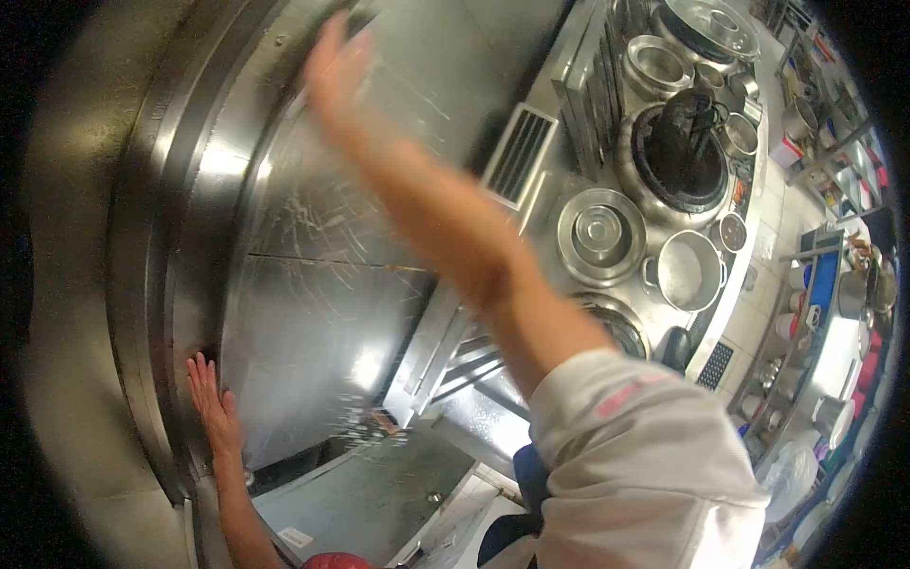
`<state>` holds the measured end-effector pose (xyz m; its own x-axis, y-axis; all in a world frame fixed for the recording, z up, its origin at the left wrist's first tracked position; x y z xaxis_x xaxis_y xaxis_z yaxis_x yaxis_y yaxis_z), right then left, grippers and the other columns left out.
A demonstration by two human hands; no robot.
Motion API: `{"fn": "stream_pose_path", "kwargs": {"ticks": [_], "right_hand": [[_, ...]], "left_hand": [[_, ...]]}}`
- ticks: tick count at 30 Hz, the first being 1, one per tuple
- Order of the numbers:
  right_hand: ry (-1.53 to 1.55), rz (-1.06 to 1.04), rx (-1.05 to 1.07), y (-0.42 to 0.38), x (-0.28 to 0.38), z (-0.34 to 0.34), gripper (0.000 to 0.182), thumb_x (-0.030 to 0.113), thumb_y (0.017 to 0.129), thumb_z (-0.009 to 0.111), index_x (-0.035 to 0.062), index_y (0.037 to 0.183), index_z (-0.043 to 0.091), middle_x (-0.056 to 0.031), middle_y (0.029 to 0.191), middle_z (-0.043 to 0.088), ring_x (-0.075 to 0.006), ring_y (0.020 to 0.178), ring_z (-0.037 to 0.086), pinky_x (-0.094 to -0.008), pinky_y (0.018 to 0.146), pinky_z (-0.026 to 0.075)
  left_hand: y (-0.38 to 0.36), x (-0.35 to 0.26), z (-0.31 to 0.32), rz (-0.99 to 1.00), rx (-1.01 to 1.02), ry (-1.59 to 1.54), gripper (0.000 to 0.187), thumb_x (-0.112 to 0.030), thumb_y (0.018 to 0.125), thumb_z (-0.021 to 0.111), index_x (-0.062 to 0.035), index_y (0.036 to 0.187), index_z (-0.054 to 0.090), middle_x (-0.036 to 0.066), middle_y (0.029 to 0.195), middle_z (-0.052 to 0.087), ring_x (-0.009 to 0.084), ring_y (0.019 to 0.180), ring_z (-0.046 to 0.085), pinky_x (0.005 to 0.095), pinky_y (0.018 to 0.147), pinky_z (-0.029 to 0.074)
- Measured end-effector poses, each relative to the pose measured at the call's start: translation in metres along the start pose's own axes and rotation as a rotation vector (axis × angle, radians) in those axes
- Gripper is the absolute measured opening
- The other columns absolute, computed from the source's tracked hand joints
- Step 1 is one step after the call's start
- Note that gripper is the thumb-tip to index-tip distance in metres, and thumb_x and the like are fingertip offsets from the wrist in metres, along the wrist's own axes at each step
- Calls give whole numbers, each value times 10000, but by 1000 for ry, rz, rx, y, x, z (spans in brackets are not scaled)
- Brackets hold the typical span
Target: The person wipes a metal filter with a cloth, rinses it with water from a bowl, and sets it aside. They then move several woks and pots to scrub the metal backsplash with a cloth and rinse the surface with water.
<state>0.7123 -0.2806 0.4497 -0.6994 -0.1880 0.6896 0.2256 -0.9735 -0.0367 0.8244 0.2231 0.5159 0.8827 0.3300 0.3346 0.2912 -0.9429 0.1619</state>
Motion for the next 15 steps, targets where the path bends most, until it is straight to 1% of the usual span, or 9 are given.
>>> {"fn": "stream_pose_path", "kwargs": {"ticks": [2, 3, 5, 8, 9, 11, 13, 14, 15], "right_hand": [[172, -44, 61, 81, 35, -25, 792, 418, 1009, 448, -116, 1503, 135, -319, 1568, 165, -414, 1477, 132, -453, 1209, 106], [226, -65, 66, 83, 39, -23, 786, 397, 1007, 458, -114, 1504, 128, -319, 1567, 161, -417, 1476, 128, -457, 1209, 100], [214, -145, -5, 3, 4, 5, 776, 356, 1005, 477, -112, 1507, 114, -321, 1567, 153, -424, 1475, 119, -465, 1207, 90], [-216, -199, -174, -202, -71, 65, 770, 294, 1001, 505, -107, 1512, 92, -323, 1567, 140, -433, 1472, 106, -476, 1205, 75], [-219, 108, 49, -209, -54, 58, 816, 338, 978, 550, -125, 1499, 125, -348, 1559, 137, -439, 1476, 106, -475, 1210, 81], [-290, 51, -92, -153, -53, 49, 855, 369, 921, 654, -74, 1495, 202, -245, 1561, 232, -378, 1415, 273, -397, 1198, 157], [-259, 17, -227, -40, -20, 22, 900, 463, 915, 639, -118, 1467, 229, -273, 1468, 376, -361, 1374, 343, -396, 1168, 227], [-287, -48, 29, 13, 5, -1, 943, 492, 952, 531, -107, 1515, 69, -290, 1604, 66, -375, 1504, 58, -424, 1226, 44], [-270, -22, 55, 62, 22, -14, 899, 487, 956, 529, -87, 1517, 125, -270, 1588, 156, -375, 1481, 136, -432, 1217, 86]], "left_hand": [[4, -4, -1, -4, 1, 4, 573, -439, 1052, 323, -69, 1483, 396, 137, 1580, 321, 348, 1488, 219, 533, 1195, 147], [2, -4, -5, -2, 17, 1, 571, -437, 1052, 328, -65, 1479, 398, 138, 1577, 328, 350, 1486, 224, 535, 1193, 156], [3, -5, -5, 7, -9, -13, 565, -426, 1053, 335, -51, 1470, 401, 146, 1567, 344, 361, 1480, 235, 540, 1188, 170], [1, 1, -5, 21, 8, -19, 551, -400, 1053, 354, -29, 1457, 406, 162, 1558, 353, 378, 1474, 242, 556, 1182, 177], [1, 2, -8, 35, 14, -27, 551, -400, 1053, 354, -29, 1457, 406, 162, 1558, 353, 378, 1474, 242, 556, 1182, 177], [0, 2, -6, -2, 42, -30, 563, -412, 1049, 360, -26, 1456, 405, 163, 1558, 351, 382, 1471, 246, 561, 1179, 179], [-2, 6, -7, -10, 36, -32, 564, -409, 1049, 357, -24, 1459, 396, 172, 1559, 345, 388, 1469, 247, 564, 1180, 179], [-3, 8, -11, 3, 57, -23, 555, -396, 1049, 361, -24, 1461, 392, 180, 1558, 343, 394, 1466, 252, 567, 1180, 182], [-2, 9, -9, 16, 82, -17, 547, -382, 1049, 365, -24, 1463, 387, 188, 1556, 341, 400, 1463, 256, 571, 1179, 185]]}}
Point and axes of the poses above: each hand's wrist, its own y-axis towards the middle knuckle, its own z-axis out of the palm, x = y × z, the point moved 2 cm from there along y, towards the middle knuckle
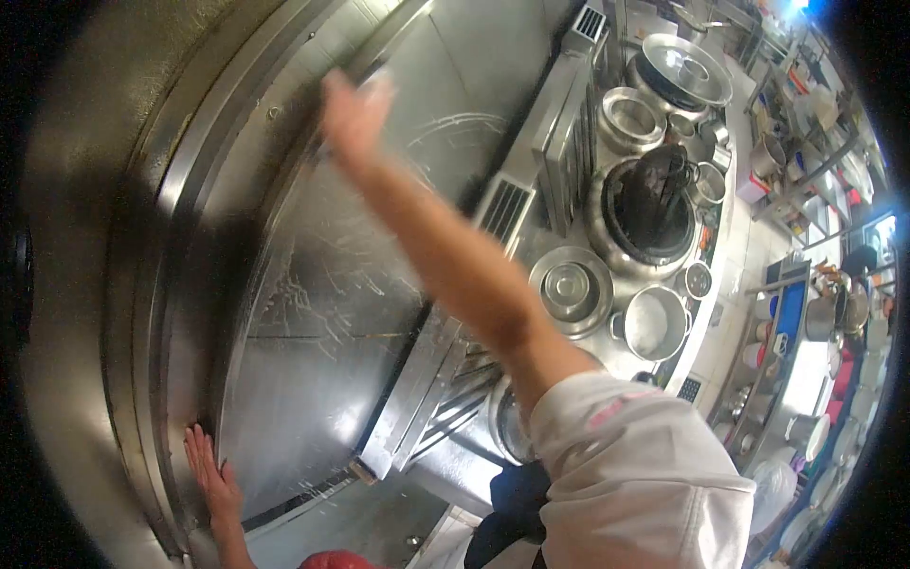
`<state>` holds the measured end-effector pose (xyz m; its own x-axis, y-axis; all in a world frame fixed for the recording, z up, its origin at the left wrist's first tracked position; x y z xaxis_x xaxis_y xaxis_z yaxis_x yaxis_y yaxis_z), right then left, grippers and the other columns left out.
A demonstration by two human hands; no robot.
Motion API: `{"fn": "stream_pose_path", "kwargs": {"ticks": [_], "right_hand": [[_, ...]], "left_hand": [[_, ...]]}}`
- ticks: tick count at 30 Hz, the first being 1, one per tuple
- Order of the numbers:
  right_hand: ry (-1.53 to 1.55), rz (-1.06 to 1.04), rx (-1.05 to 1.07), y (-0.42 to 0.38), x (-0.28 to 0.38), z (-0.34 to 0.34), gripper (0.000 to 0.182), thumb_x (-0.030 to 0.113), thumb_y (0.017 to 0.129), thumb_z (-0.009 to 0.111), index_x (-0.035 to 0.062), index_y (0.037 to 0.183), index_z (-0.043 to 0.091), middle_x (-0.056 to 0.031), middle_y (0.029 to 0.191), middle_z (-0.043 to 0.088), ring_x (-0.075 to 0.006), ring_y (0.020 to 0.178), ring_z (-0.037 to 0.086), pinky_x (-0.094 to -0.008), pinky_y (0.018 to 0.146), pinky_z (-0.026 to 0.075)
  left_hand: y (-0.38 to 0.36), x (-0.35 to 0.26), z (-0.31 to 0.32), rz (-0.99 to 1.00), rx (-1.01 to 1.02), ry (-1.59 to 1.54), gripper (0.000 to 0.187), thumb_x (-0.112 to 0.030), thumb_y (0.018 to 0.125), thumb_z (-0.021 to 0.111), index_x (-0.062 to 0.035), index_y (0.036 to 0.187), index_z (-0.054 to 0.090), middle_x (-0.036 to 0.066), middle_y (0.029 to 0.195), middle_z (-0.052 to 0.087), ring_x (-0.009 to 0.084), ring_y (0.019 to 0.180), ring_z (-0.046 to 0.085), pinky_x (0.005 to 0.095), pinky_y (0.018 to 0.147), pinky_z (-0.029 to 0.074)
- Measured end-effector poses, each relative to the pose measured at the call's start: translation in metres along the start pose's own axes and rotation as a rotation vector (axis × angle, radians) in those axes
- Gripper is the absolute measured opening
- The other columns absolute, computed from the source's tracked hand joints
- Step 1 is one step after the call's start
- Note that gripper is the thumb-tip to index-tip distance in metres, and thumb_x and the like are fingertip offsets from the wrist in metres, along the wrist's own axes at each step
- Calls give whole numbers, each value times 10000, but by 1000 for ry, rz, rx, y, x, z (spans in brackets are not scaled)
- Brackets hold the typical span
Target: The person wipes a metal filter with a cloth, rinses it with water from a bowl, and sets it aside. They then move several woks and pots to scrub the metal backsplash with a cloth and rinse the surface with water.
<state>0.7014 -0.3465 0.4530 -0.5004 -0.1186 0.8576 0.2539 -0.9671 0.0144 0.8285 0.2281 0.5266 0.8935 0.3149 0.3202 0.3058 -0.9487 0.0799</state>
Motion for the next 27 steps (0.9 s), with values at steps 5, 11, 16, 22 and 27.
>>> {"fn": "stream_pose_path", "kwargs": {"ticks": [5, 11, 16, 22, 27], "right_hand": [[235, -21, 6, 187, 33, -75, 521, 390, 947, 554, -4, 1234, 369, -171, 1217, 386, -312, 1089, 346, -420, 905, 250], [515, 39, 122, 153, -53, -47, 209, 250, 929, 594, 92, 807, 651, -52, 684, 596, -220, 534, 543, -391, 451, 434], [476, 28, -70, -254, -136, 133, 543, 315, 911, 588, -28, 1267, 364, -171, 1177, 466, -299, 1059, 446, -404, 966, 295], [-12, 627, 93, -611, -118, 256, 954, 261, 848, 601, -151, 1490, 28, -314, 1583, 51, -389, 1475, 120, -401, 1216, 75], [328, 776, 316, -663, -135, 276, 886, 179, 816, 671, -117, 1476, 159, -293, 1470, 337, -376, 1382, 313, -391, 1176, 200]], "left_hand": [[3, -7, -1, 6, -23, 9, 539, -295, 1023, 432, 3, 1469, 369, 207, 1545, 351, 416, 1446, 286, 578, 1173, 208], [10, -10, -4, 19, -178, 33, 605, -199, 907, 622, -38, 1456, 425, 138, 1545, 386, 322, 1450, 325, 515, 1173, 251], [-21, -1, -5, 42, -373, -130, 398, -248, 1031, 476, -39, 1361, 551, 98, 1439, 532, 259, 1386, 434, 424, 1157, 310], [-115, 33, -86, -583, -485, -714, 339, -320, 1027, 516, -30, 1020, 692, 52, 847, 725, 100, 778, 639, 269, 745, 496], [-145, 11, -64, -619, -266, -418, 346, -301, 1019, 527, -2, 1090, 686, 116, 905, 731, 207, 884, 692, 328, 838, 515]]}}
Point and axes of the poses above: each hand's wrist, its own y-axis towards the middle knuckle, its own z-axis out of the palm, x = y × z, the point moved 2 cm from there along y, towards the middle knuckle
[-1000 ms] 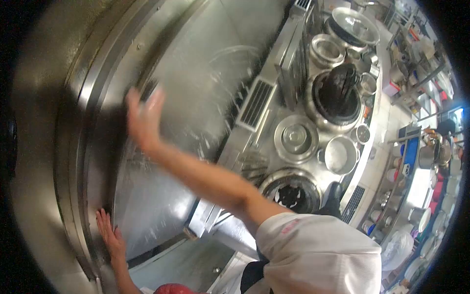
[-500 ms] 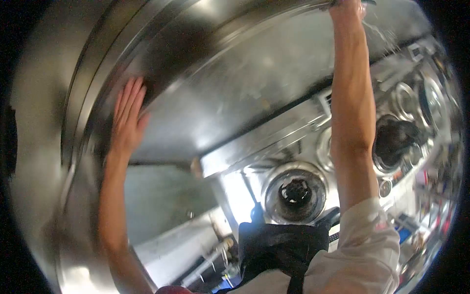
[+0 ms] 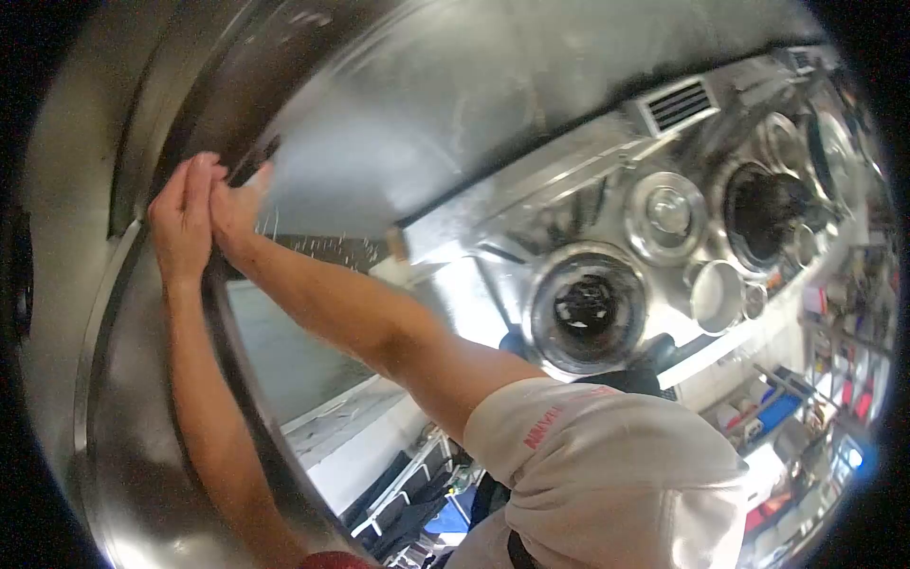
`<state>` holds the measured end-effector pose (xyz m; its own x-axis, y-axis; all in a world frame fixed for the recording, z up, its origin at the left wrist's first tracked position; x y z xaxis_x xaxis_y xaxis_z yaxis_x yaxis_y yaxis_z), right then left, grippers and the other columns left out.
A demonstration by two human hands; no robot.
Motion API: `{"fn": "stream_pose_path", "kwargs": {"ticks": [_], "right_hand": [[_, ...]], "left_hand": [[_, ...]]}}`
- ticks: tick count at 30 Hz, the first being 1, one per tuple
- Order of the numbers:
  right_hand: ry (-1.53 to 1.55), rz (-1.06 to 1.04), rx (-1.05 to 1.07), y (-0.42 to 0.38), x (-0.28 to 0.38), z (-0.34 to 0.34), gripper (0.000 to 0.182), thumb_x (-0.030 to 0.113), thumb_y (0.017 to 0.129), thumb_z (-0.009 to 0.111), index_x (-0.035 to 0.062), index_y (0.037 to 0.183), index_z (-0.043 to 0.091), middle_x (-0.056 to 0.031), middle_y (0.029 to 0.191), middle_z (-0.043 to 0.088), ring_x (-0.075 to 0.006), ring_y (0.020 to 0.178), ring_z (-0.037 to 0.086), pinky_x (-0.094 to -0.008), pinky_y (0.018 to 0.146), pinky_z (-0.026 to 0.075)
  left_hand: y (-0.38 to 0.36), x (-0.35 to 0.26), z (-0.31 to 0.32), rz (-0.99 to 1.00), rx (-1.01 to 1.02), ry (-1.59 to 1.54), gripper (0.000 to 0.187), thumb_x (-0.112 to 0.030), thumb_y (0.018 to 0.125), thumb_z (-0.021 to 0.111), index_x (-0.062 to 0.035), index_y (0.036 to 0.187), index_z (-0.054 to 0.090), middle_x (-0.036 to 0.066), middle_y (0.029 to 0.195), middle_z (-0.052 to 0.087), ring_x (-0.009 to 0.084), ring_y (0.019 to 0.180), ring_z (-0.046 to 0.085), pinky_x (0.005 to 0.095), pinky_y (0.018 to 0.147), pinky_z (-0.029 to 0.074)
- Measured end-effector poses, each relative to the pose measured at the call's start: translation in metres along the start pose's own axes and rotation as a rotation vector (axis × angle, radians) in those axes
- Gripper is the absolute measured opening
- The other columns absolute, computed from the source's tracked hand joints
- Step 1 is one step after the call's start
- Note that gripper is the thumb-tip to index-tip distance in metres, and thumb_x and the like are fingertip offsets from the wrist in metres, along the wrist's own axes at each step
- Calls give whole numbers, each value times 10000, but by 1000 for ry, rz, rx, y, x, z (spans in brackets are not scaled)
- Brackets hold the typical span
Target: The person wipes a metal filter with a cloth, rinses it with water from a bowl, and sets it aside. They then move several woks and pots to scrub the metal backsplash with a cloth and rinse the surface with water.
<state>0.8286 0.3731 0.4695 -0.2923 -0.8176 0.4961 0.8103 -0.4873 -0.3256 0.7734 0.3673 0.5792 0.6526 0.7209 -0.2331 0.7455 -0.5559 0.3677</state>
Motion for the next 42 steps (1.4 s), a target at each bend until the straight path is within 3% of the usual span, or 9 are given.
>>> {"fn": "stream_pose_path", "kwargs": {"ticks": [2, 10, 12, 17, 21, 26, 32, 38, 42], "right_hand": [[176, 102, 154, 2, 64, -23, 840, 153, 819, 674, -99, 1468, 204, -277, 1435, 391, -374, 1349, 356, -403, 1161, 237], [-577, -1124, -404, 232, 454, -305, 735, 213, 879, 668, -4, 1480, 304, -265, 1435, 409, -369, 1312, 398, -433, 1127, 279], [-896, -1491, -616, 236, 433, -321, 710, 229, 894, 666, 20, 1483, 329, -262, 1436, 414, -368, 1303, 409, -440, 1119, 289], [-983, -1909, -365, 195, 210, -215, 636, 71, 816, 707, 118, 1413, 495, -199, 1355, 512, -373, 1258, 455, -492, 1050, 352], [-1467, -1624, 355, 124, 26, -164, 502, 33, 856, 574, 159, 1342, 575, -70, 1294, 606, -257, 1149, 594, -340, 828, 519], [-1730, -930, 1484, 81, -93, -119, 427, 146, 907, 584, 139, 1334, 571, -86, 1299, 606, -245, 1183, 586, -362, 909, 510], [-2087, -186, 1299, 117, 60, -128, 395, 259, 959, 593, 119, 1327, 567, -102, 1304, 607, -232, 1216, 577, -383, 989, 501], [-186, 972, 1413, 155, -116, -121, 538, 288, 1046, 426, 91, 1524, 280, -92, 1603, 249, -184, 1480, 225, -410, 1228, 226], [-300, 820, 1263, 122, -141, -119, 548, 311, 1056, 390, 18, 1509, 294, -121, 1593, 274, -231, 1472, 250, -365, 1221, 209]], "left_hand": [[6, 24, 12, 71, -53, 22, 339, -301, 1016, 535, -15, 1123, 682, 126, 956, 727, 230, 919, 689, 340, 849, 514], [21, 57, 61, 465, 6, 402, 423, -260, 1007, 535, -90, 1394, 517, 92, 1469, 492, 277, 1394, 415, 436, 1136, 325], [22, 59, 57, 534, 88, 283, 457, -249, 994, 546, -102, 1422, 488, 68, 1500, 461, 260, 1452, 326, 461, 1178, 253], [36, 83, 60, 626, 117, 303, 464, -234, 1004, 514, -101, 1445, 461, 66, 1523, 432, 253, 1454, 323, 451, 1178, 249], [31, 75, 54, 611, 159, 366, 518, -195, 979, 542, -14, 1448, 420, 194, 1484, 428, 359, 1377, 418, 488, 1128, 357], [29, 63, 62, 366, 244, 502, 533, -263, 970, 502, -47, 1452, 436, 171, 1550, 354, 305, 1447, 318, 455, 1178, 262], [25, 71, 54, 420, 213, 374, 529, -323, 1003, 494, -50, 1452, 435, 122, 1554, 366, 283, 1461, 297, 433, 1187, 257], [24, 96, 68, 502, 80, 307, 499, -361, 1009, 509, -96, 1430, 473, 88, 1545, 392, 249, 1452, 323, 468, 1174, 280], [27, 93, 67, 471, 109, 330, 471, -308, 1000, 531, -107, 1423, 484, 95, 1523, 425, 260, 1447, 330, 449, 1177, 280]]}}
Point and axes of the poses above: each hand's wrist, its own y-axis towards the middle knuckle, its own z-axis out of the palm, x = y × z, the point moved 2 cm from there along y, towards the middle knuckle
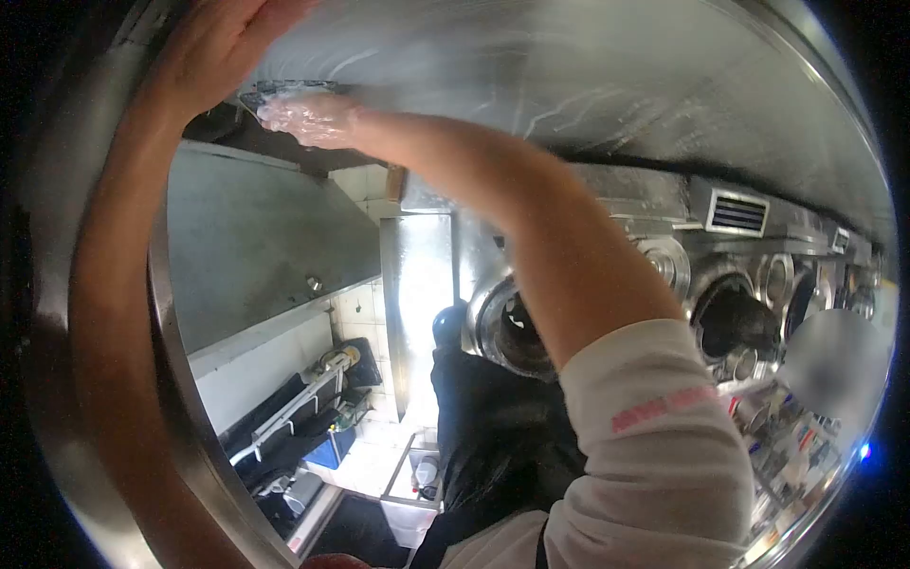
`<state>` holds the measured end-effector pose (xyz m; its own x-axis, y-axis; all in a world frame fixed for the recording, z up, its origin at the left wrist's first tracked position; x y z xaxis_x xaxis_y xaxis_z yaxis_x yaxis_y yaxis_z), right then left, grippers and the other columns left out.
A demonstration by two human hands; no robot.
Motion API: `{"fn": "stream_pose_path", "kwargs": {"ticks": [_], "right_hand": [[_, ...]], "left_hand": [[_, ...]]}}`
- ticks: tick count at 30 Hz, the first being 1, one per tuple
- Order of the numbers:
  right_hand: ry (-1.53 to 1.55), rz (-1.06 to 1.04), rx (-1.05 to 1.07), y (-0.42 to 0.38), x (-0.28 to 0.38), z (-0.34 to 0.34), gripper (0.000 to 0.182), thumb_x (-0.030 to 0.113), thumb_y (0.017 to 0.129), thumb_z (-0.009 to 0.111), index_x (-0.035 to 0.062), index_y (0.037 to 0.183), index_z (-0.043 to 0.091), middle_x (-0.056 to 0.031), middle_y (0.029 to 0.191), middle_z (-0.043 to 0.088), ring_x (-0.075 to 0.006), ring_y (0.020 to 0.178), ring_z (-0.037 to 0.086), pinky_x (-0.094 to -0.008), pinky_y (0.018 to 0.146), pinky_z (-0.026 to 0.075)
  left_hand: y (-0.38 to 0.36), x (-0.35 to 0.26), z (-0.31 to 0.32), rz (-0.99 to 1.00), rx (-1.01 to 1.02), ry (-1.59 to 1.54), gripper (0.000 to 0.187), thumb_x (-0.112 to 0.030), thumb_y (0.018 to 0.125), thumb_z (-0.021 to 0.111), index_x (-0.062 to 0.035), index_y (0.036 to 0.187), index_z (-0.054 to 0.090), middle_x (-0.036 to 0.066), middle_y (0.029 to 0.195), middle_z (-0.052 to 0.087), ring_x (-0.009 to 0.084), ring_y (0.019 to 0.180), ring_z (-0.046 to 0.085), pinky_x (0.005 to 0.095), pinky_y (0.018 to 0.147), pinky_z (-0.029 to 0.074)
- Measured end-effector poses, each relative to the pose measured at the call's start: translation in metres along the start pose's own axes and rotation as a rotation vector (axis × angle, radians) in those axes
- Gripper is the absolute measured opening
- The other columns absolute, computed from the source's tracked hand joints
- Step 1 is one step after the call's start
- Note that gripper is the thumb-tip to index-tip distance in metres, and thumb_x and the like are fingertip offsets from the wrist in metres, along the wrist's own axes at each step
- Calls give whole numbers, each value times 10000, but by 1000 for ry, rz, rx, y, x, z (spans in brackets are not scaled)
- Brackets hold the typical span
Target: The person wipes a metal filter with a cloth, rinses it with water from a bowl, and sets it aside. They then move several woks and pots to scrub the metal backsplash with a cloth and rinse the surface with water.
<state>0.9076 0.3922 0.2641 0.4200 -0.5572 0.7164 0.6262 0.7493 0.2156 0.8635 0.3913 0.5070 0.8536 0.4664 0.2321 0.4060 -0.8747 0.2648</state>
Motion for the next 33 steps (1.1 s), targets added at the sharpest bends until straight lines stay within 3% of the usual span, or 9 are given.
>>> {"fn": "stream_pose_path", "kwargs": {"ticks": [4, 10, 13, 16, 19, 21, 24, 31, 33], "right_hand": [[402, 153, -30, -141, 76, -49, 512, 238, 994, 492, 57, 1465, 408, -100, 1568, 347, -220, 1436, 340, -349, 1166, 298], [-2320, -1123, -1546, -416, 237, -22, 668, 161, 760, 745, 178, 1394, 534, -116, 1520, 420, -356, 1370, 423, -513, 1072, 376], [-1676, -1380, -2121, -330, 185, -14, 534, 70, 788, 641, 31, 1312, 550, -225, 1375, 521, -405, 1309, 473, -524, 1054, 399], [-1512, -1217, -1923, -306, 175, 22, 609, 269, 731, 728, 154, 1305, 563, -136, 1400, 524, -305, 1340, 464, -568, 1039, 379], [-2137, -908, -1635, -402, 230, -8, 658, 355, 717, 728, 324, 1348, 543, -18, 1464, 488, -280, 1376, 423, -660, 1010, 326], [-1285, -835, -2388, -494, 324, -45, 567, 268, 865, 568, 153, 1413, 479, -143, 1487, 440, -325, 1422, 347, -712, 1045, 263], [-888, -1166, -2679, -486, 329, -68, 605, 234, 870, 551, 52, 1433, 425, -206, 1479, 424, -364, 1437, 311, -742, 1053, 222], [-2084, -1075, -1814, -577, 336, -32, 403, 298, 899, 542, 187, 1285, 564, -155, 1470, 464, -272, 1382, 423, -663, 1108, 213], [-866, -797, -2341, -654, 400, -73, 496, 323, 887, 555, 271, 1378, 509, -136, 1472, 467, -275, 1367, 434, -647, 1094, 240]], "left_hand": [[7, -5, -7, 58, 9, 37, 451, -236, 995, 535, -91, 1420, 489, 102, 1509, 443, 258, 1440, 346, 450, 1166, 280], [13, -10, -11, 112, 12, -45, 483, -279, 1042, 408, -85, 1484, 415, 97, 1522, 433, 313, 1457, 313, 510, 1163, 247], [29, -28, -11, 101, 128, 78, 565, -385, 1066, 304, -52, 1522, 314, 120, 1568, 347, 327, 1476, 258, 511, 1190, 174], [118, -100, -10, 217, 136, 21, 588, -401, 1064, 302, -39, 1527, 290, 124, 1574, 333, 317, 1484, 235, 507, 1196, 154], [197, -148, -2, 353, 158, -34, 585, -387, 1063, 324, -32, 1526, 287, 125, 1575, 331, 306, 1488, 229, 503, 1196, 157], [223, -155, 10, 380, 121, -102, 571, -350, 1060, 358, -29, 1526, 288, 124, 1574, 334, 298, 1490, 227, 496, 1195, 168], [234, -189, 6, 340, 160, -89, 551, -272, 1048, 392, -23, 1528, 281, 155, 1575, 318, 320, 1487, 225, 502, 1196, 166], [270, -214, 16, 210, 184, -183, 554, -209, 1032, 412, 3, 1522, 263, 206, 1579, 279, 403, 1468, 232, 494, 1196, 174], [268, -214, 20, 217, 201, -170, 564, -198, 1029, 416, 6, 1526, 245, 207, 1584, 268, 399, 1471, 227, 484, 1197, 181]]}}
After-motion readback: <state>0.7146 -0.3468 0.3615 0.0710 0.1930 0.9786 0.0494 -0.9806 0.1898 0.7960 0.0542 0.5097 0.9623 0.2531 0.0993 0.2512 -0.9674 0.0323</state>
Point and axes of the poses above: each hand's wrist, its own y-axis towards the middle knuckle, its own z-axis out of the palm, x = y × z, the point moved 2 cm from there along y, towards the middle knuckle
